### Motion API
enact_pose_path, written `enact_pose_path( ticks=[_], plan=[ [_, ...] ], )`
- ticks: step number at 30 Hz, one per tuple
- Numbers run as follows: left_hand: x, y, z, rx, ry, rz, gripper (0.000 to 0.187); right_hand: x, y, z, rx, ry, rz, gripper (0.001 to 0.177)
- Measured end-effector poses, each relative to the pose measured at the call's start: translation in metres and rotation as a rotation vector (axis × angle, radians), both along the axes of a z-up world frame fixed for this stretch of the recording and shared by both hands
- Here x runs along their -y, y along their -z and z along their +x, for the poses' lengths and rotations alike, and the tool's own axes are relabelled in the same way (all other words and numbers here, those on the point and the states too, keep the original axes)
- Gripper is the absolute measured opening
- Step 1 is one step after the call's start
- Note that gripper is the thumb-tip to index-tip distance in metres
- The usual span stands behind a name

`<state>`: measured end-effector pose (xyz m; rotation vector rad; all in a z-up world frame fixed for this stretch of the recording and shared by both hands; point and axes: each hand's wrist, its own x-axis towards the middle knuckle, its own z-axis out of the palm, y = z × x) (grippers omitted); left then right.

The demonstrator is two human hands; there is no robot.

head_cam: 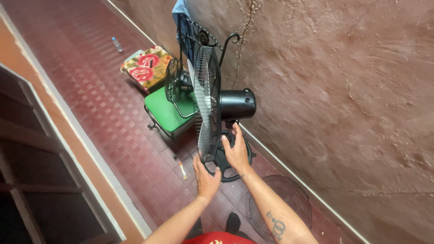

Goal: The person disassembles a standing fan by removing the front grill, unscrewing the blade nut to detach the blades, and removing the rear grill. They then move a small fan and a stool before sitting on the floor to continue handling the fan parts.

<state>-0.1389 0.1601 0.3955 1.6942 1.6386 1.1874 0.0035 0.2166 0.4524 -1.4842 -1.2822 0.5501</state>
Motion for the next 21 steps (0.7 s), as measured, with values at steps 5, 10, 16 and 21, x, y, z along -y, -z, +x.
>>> enact_pose_path(
  ticks=[5, 10, 16, 21],
  plan=[
    [0.021, -0.015, -0.007, -0.012, 0.275, -0.026, 0.106, 0.037, -0.055, -0.028, -0.063, -0.153, 0.210, 0.091],
    [0.030, -0.057, -0.005, -0.199, 0.521, -0.094, 0.100, 0.064, -0.085, -0.050, 0.236, -0.014, 0.216, 0.093],
    [0.050, -0.065, 0.018, -0.082, 0.653, -0.089, 0.106, 0.075, -0.074, -0.029, 0.109, 0.124, 0.143, 0.075],
    [0.058, -0.064, 0.047, -0.143, 0.711, -0.105, 0.102, 0.081, -0.071, 0.012, 0.016, 0.125, 0.072, 0.076]
  ],
)
